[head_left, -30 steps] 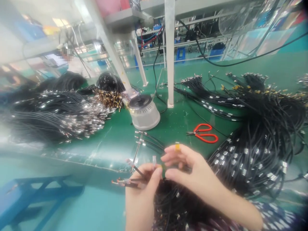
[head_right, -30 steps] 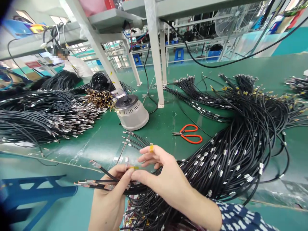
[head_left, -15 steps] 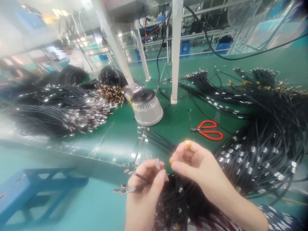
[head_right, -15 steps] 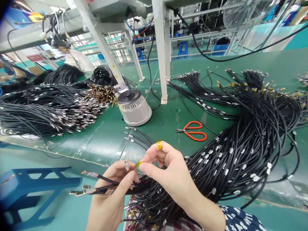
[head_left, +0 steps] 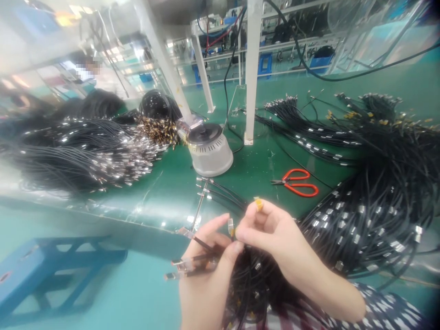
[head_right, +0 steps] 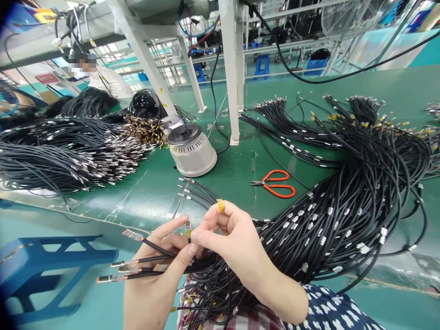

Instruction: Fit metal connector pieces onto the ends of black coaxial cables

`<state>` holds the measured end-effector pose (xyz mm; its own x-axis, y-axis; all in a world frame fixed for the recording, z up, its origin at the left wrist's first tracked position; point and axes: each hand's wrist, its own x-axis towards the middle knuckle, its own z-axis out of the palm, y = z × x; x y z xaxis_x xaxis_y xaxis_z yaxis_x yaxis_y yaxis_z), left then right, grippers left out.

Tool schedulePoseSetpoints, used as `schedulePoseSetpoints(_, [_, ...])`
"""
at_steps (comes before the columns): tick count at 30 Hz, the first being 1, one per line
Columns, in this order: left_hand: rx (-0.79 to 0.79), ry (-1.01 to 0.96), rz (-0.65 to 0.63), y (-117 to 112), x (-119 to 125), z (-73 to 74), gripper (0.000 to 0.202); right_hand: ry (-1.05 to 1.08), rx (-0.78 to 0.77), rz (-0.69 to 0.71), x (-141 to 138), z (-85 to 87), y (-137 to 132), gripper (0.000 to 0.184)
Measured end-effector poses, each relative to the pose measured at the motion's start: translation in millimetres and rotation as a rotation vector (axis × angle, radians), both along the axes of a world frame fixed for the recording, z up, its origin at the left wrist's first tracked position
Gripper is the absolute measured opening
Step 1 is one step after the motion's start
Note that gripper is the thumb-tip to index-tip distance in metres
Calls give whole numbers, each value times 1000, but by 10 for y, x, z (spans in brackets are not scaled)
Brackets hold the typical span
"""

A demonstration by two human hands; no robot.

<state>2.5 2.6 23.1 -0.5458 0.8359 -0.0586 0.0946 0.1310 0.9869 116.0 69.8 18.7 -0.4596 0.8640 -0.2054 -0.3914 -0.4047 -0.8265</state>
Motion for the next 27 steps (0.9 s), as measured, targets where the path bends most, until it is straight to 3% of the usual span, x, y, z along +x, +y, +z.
schedulePoseSetpoints(18, [0, 10, -18, -25, 16, -3, 30, -136, 150, -31, -11, 22, 0, 23])
schedulePoseSetpoints(27, [22, -46, -73, -41, -11, -39, 33, -176, 150, -23, -39, 36, -21, 19])
